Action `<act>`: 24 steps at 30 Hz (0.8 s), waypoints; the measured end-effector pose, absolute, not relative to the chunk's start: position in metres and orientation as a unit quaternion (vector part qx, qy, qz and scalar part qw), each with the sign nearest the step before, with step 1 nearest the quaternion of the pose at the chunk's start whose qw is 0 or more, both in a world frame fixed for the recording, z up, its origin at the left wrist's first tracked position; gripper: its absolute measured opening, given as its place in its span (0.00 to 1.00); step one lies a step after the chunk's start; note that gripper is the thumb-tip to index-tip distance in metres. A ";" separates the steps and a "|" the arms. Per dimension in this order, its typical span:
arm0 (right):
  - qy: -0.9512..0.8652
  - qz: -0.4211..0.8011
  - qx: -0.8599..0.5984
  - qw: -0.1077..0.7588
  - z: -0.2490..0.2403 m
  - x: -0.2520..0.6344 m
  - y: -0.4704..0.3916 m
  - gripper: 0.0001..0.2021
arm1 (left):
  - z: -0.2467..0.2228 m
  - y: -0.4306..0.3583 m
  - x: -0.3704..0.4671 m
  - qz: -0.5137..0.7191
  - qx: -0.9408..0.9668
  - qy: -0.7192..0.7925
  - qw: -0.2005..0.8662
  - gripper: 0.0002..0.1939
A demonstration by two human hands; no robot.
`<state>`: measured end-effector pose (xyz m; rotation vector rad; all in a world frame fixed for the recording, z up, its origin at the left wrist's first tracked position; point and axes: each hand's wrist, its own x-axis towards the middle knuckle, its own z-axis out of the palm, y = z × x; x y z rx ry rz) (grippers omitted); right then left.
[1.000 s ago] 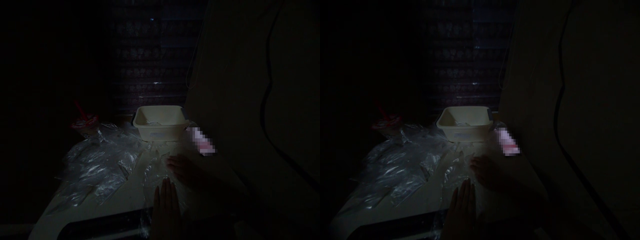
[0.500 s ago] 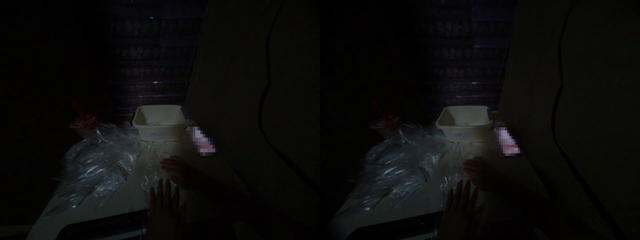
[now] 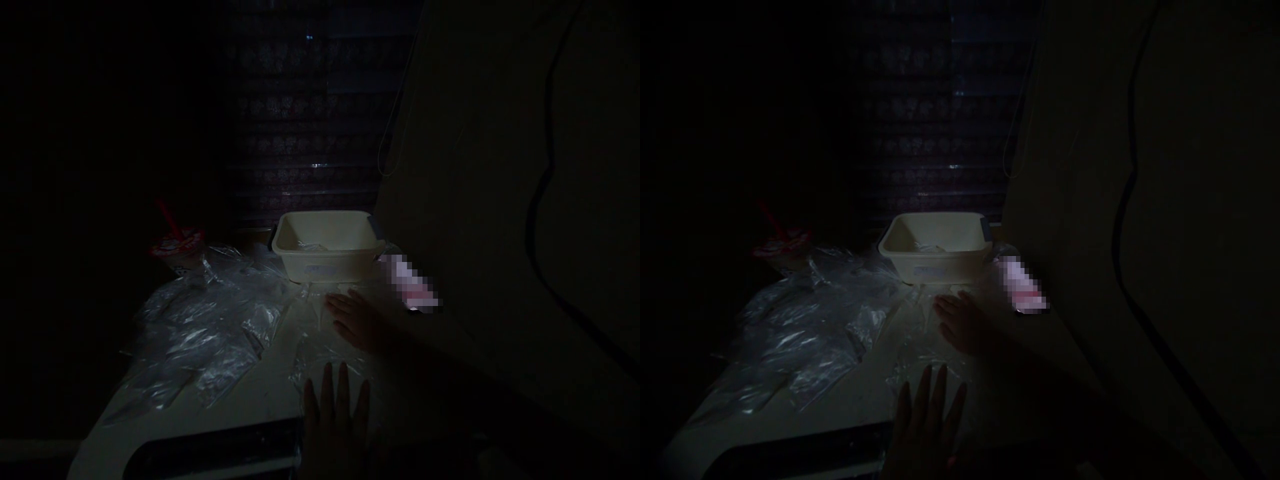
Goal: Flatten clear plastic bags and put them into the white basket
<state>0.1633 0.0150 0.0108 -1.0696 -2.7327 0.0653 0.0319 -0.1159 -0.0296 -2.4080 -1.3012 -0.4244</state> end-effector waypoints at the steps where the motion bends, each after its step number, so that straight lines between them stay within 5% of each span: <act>1: -0.925 0.024 -0.364 0.106 0.010 0.162 0.013 0.20 | -0.031 -0.117 0.034 -0.155 -0.853 -0.464 0.180 0.29; 8: -0.923 0.037 -0.371 0.098 0.008 0.159 0.008 0.24 | -0.034 -0.124 0.041 -0.151 -0.844 -0.495 0.141 0.33; 12: -0.923 0.034 -0.367 0.108 0.007 0.159 0.012 0.23 | -0.007 -0.112 0.017 -0.123 -0.899 -0.407 0.101 0.27; 16: -0.920 0.027 -0.371 0.126 0.007 0.160 0.011 0.21 | 0.018 -0.086 -0.012 -0.090 -0.868 -0.484 0.058 0.24; 24: -0.914 0.021 -0.386 0.124 0.001 0.162 -0.002 0.20 | 0.011 -0.042 -0.012 -0.033 -0.883 -0.468 -0.003 0.23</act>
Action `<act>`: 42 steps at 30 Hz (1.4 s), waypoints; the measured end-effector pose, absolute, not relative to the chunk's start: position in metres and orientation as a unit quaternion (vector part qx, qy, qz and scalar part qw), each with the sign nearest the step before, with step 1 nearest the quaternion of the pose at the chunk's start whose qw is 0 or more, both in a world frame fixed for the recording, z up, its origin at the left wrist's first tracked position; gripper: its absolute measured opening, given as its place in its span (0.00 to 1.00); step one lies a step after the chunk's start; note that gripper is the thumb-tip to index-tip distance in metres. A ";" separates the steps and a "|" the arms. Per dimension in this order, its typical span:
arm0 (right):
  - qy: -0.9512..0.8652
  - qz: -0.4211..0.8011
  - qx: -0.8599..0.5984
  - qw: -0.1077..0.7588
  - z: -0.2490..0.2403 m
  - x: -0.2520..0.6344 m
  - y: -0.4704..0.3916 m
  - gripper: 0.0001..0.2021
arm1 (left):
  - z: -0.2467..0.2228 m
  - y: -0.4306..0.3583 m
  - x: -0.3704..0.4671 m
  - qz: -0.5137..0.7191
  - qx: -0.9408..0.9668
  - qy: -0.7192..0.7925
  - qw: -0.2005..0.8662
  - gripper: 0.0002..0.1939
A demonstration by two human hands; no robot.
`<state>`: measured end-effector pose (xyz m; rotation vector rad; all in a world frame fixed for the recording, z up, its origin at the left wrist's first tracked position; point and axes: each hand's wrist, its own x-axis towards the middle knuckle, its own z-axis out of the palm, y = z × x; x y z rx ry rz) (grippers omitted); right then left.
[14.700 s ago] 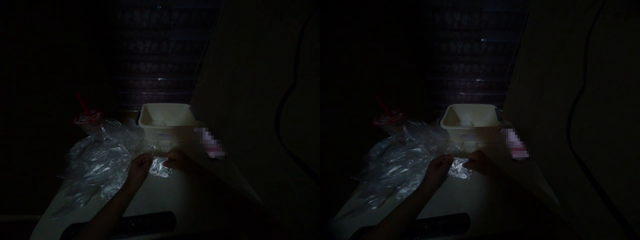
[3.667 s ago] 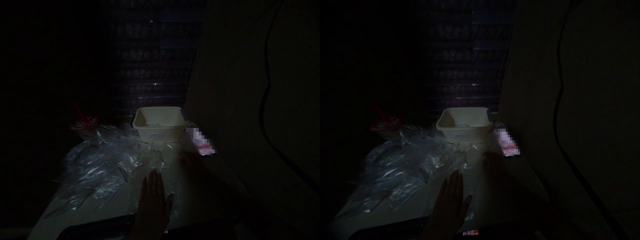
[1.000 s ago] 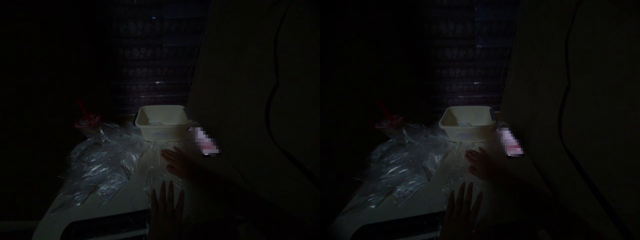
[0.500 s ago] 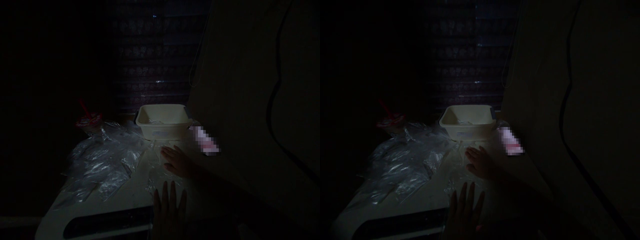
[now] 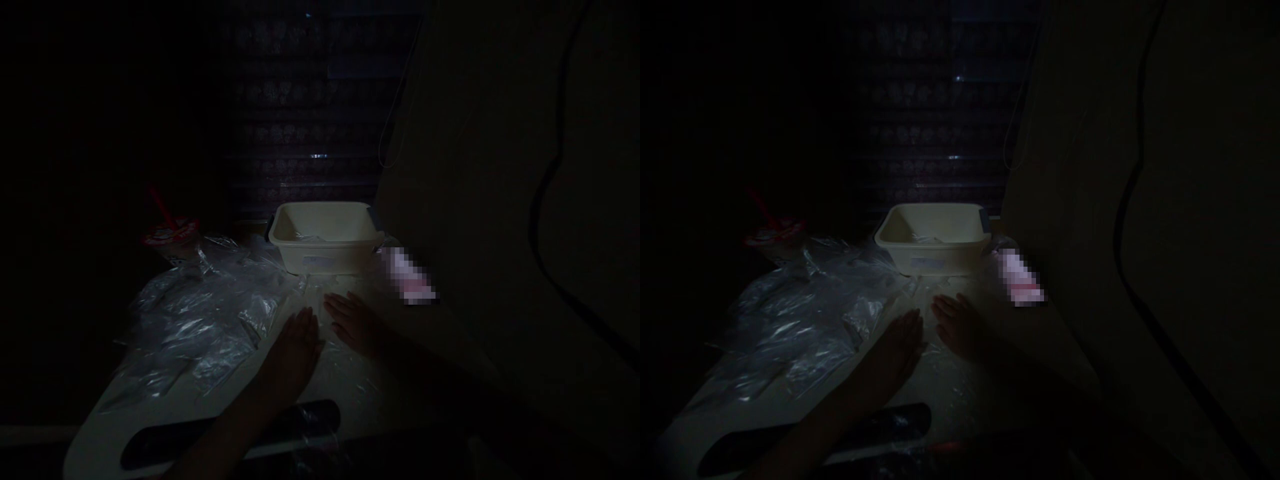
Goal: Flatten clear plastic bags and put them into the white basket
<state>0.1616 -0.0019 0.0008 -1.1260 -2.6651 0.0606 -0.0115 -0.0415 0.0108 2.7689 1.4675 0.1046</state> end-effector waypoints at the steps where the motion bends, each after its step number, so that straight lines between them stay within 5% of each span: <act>1: -0.914 0.019 -0.387 0.122 0.000 0.162 -0.002 0.20 | 0.009 -0.039 -0.011 0.033 0.884 0.467 -0.001 0.23; 14: -0.910 0.045 -0.392 0.123 0.010 0.161 -0.002 0.20 | 0.004 -0.036 -0.020 0.064 0.875 0.479 -0.039 0.29; 23: -0.913 0.018 -0.391 0.115 0.001 0.160 -0.008 0.21 | 0.017 -0.038 -0.024 0.151 0.808 0.568 0.031 0.16; 29: -0.915 0.019 -0.388 0.109 0.003 0.160 -0.008 0.21 | 0.011 -0.032 -0.019 0.185 0.792 0.575 0.088 0.18; 37: -0.915 0.017 -0.388 0.109 0.003 0.160 -0.009 0.21 | 0.030 -0.053 -0.017 0.052 0.790 0.610 -0.036 0.17; 42: -0.914 0.020 -0.390 0.105 0.005 0.160 -0.009 0.21 | 0.026 -0.052 -0.018 0.108 0.802 0.586 0.048 0.15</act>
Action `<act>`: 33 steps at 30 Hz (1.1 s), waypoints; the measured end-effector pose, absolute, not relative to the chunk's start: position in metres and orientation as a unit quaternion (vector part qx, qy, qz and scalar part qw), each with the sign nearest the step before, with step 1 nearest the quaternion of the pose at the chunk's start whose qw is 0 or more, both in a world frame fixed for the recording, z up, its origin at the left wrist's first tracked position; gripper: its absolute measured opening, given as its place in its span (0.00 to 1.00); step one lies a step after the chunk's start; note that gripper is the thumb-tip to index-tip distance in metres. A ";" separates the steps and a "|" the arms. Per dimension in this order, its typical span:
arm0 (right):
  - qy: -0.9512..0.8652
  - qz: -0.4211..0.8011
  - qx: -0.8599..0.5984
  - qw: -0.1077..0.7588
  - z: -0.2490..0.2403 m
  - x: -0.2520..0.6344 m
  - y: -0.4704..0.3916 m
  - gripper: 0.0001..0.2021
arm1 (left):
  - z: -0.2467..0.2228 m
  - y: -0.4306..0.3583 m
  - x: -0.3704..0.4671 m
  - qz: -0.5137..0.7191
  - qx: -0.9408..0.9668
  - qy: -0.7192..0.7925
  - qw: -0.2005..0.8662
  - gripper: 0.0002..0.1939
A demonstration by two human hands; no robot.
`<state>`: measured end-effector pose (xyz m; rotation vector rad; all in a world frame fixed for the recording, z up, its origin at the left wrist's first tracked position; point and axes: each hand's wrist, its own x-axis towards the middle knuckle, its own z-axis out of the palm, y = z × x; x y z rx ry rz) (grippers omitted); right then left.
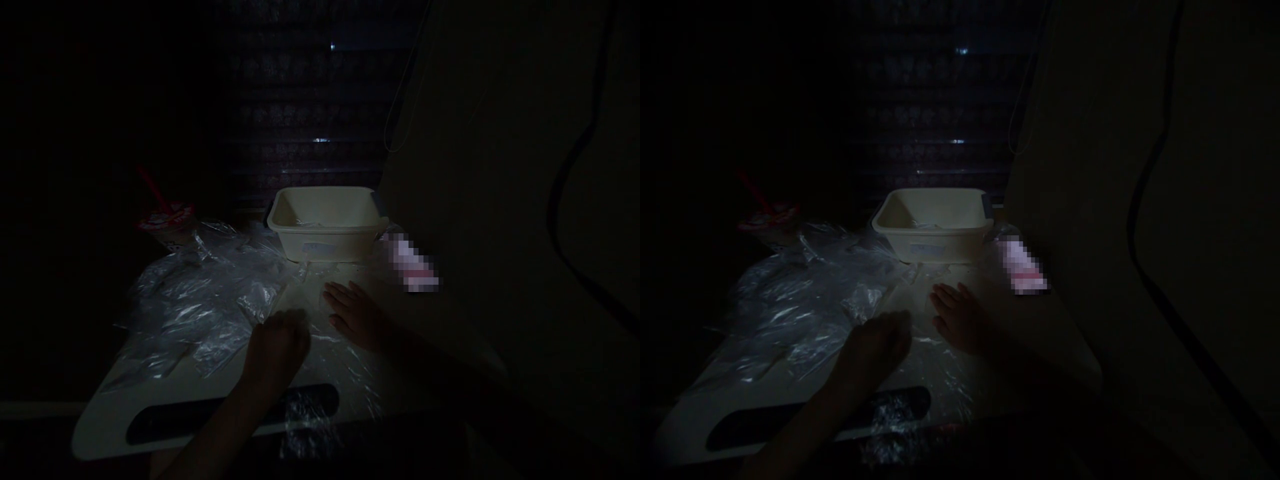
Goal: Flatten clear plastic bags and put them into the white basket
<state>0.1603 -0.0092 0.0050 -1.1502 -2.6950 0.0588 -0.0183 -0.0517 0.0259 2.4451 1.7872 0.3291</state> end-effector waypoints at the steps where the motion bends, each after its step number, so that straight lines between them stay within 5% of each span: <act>1: -0.915 0.019 -0.390 0.106 0.005 0.160 -0.009 0.21 | 0.025 -0.051 -0.018 0.135 0.799 0.580 0.080 0.14; 6: -0.916 0.019 -0.384 0.114 0.004 0.160 -0.009 0.21 | 0.025 -0.048 -0.016 0.302 0.686 0.582 0.316 0.05; 11: -0.914 0.023 -0.389 0.113 0.005 0.160 -0.009 0.21 | 0.007 -0.043 -0.009 0.384 0.607 0.548 0.428 0.05; 18: -0.916 0.022 -0.385 0.115 0.003 0.161 -0.008 0.21 | -0.009 -0.037 -0.007 0.452 0.539 0.518 0.487 0.18; 33: -0.914 0.030 -0.388 0.112 0.003 0.160 -0.008 0.21 | 0.019 -0.041 -0.014 0.466 0.461 0.535 0.533 0.13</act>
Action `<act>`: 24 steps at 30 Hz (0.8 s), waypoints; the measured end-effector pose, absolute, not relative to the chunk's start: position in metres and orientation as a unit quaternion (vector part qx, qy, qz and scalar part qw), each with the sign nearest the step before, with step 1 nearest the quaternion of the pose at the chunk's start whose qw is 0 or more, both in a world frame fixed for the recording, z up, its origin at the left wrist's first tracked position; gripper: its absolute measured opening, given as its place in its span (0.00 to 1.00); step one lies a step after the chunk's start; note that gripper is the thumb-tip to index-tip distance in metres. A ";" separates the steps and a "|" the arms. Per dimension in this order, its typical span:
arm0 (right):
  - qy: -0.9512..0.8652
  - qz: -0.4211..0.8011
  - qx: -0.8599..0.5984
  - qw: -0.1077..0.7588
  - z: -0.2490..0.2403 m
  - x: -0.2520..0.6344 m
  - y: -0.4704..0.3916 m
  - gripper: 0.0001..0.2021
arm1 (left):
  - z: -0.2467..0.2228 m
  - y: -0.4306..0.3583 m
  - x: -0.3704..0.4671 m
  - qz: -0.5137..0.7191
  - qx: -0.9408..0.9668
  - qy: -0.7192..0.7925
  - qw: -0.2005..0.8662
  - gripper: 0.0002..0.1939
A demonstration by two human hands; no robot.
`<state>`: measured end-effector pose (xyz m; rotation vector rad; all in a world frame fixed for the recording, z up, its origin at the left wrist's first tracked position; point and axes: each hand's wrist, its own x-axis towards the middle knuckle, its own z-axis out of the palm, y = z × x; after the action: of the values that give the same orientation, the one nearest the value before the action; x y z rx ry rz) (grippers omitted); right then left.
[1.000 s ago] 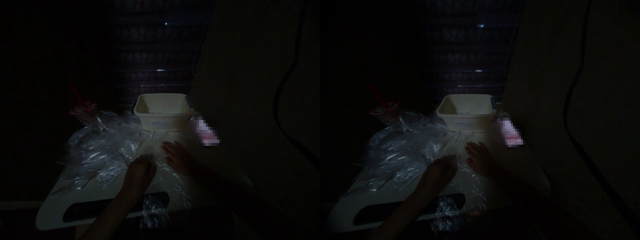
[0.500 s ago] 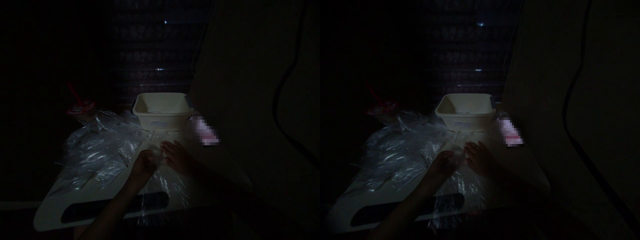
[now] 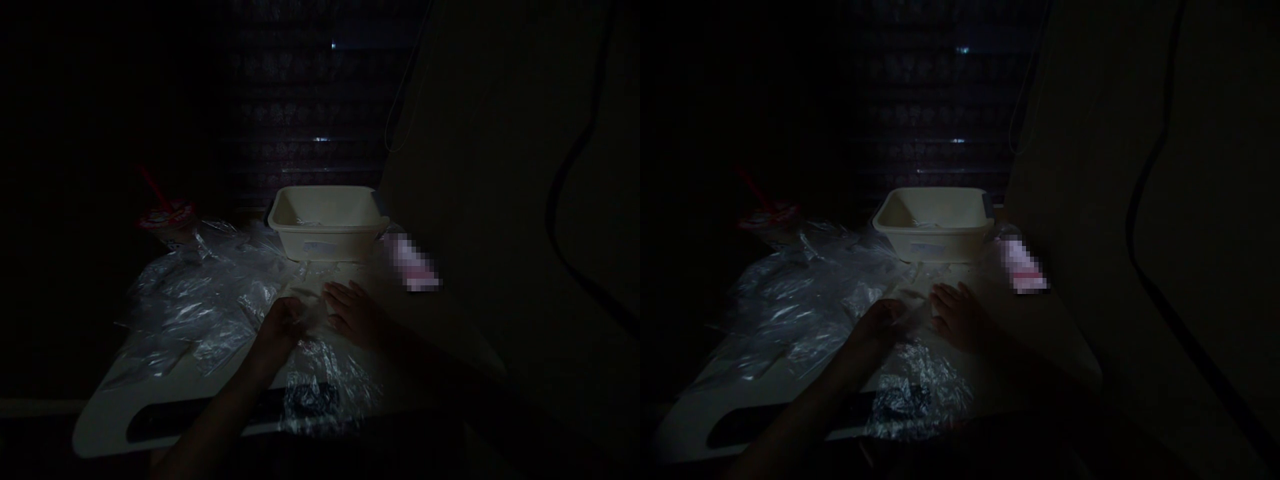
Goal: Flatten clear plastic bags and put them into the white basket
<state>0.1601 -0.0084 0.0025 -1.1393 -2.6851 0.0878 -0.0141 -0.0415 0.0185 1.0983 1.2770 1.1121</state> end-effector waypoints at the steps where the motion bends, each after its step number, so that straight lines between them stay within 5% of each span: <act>1: -0.914 0.031 -0.388 0.111 0.003 0.160 -0.009 0.21 | 0.016 -0.040 -0.013 0.474 0.452 0.531 0.538 0.13; 24: -0.915 0.021 -0.389 0.103 0.003 0.160 -0.009 0.21 | 0.004 -0.026 -0.060 0.418 0.614 0.543 0.390 0.06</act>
<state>0.1603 -0.0089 0.0027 -1.1484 -2.7015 0.0606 -0.0600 -0.0258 0.0039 1.5609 1.3807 1.0630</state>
